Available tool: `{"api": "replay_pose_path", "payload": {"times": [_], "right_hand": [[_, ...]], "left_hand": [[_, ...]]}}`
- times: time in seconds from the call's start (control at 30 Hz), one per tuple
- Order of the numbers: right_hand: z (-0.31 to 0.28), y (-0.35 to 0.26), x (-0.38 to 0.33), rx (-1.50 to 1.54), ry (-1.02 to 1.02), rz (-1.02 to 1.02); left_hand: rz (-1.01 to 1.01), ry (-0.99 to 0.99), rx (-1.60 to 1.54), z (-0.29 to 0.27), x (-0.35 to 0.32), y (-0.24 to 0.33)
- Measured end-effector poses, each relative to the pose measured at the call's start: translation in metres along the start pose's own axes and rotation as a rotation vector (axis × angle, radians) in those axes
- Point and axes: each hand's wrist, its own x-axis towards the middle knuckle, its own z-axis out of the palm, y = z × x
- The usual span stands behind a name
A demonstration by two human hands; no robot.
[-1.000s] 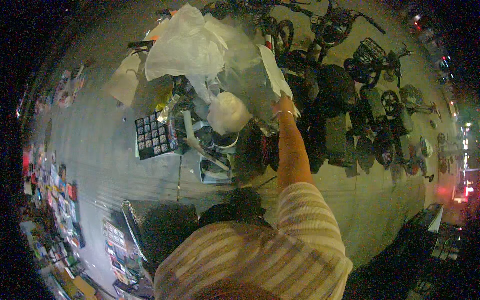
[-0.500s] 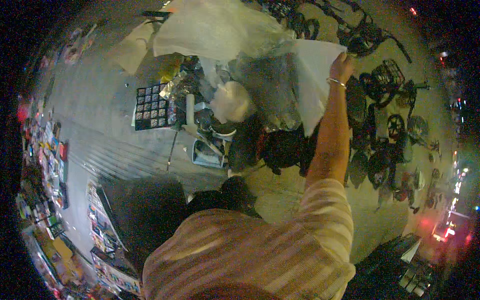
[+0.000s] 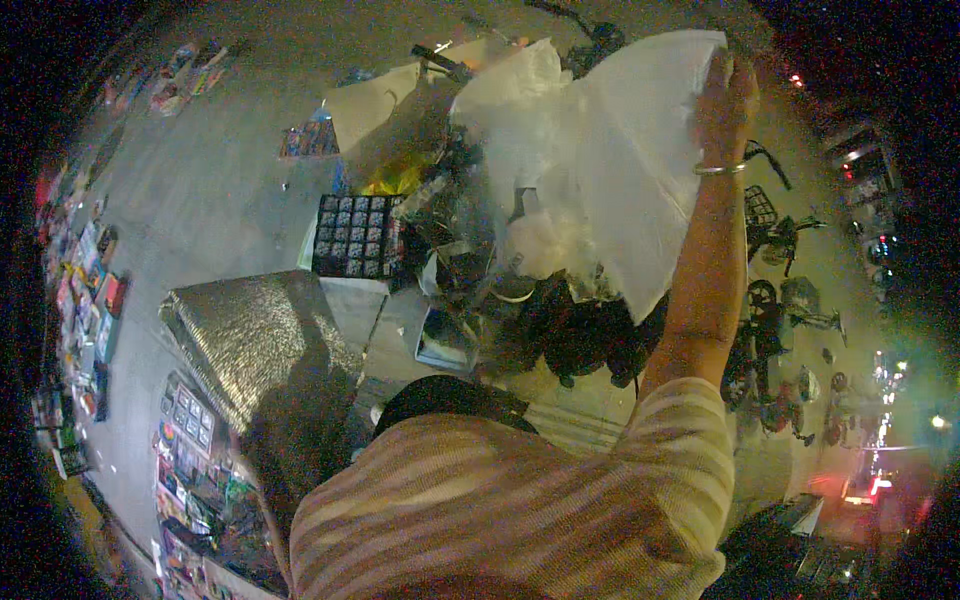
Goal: The person organizes stationery items in a store. They pick up various items from a display box and a table, including plastic containers and packaged goods, and place them on shelves. The person also handles a yellow board and a plastic bag.
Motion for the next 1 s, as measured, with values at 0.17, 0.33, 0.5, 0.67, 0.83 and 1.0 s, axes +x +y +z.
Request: {"api": "replay_pose_path", "payload": {"times": [0.17, 0.33, 0.5, 0.67, 0.83, 1.0], "right_hand": [[-0.084, -0.057, 0.041, -0.205, 0.189, -0.321], [-0.119, -0.191, -0.022, 0.975, 0.019, 0.025], [-0.120, -0.332, -0.140, 1.911, -1.220, -0.100], [-0.121, -0.439, -0.204, 2.082, -1.519, -0.256], [-0.084, -0.508, -0.190, 1.865, -1.486, -0.705], [-0.042, -0.627, -0.199, 1.829, -1.261, -1.007]], "left_hand": [[0.128, -0.083, 0.115, 0.047, 0.067, 0.007], [0.137, -0.100, 0.050, 0.094, 0.070, 0.039], [-0.089, 0.024, -0.290, 0.114, 0.065, 0.062], [-0.116, 0.077, -0.524, 0.090, 0.052, 0.079], [-0.103, 0.125, -0.648, 0.057, 0.078, 0.091], [-0.120, 0.200, -0.662, -0.017, 0.140, 0.108]]}}
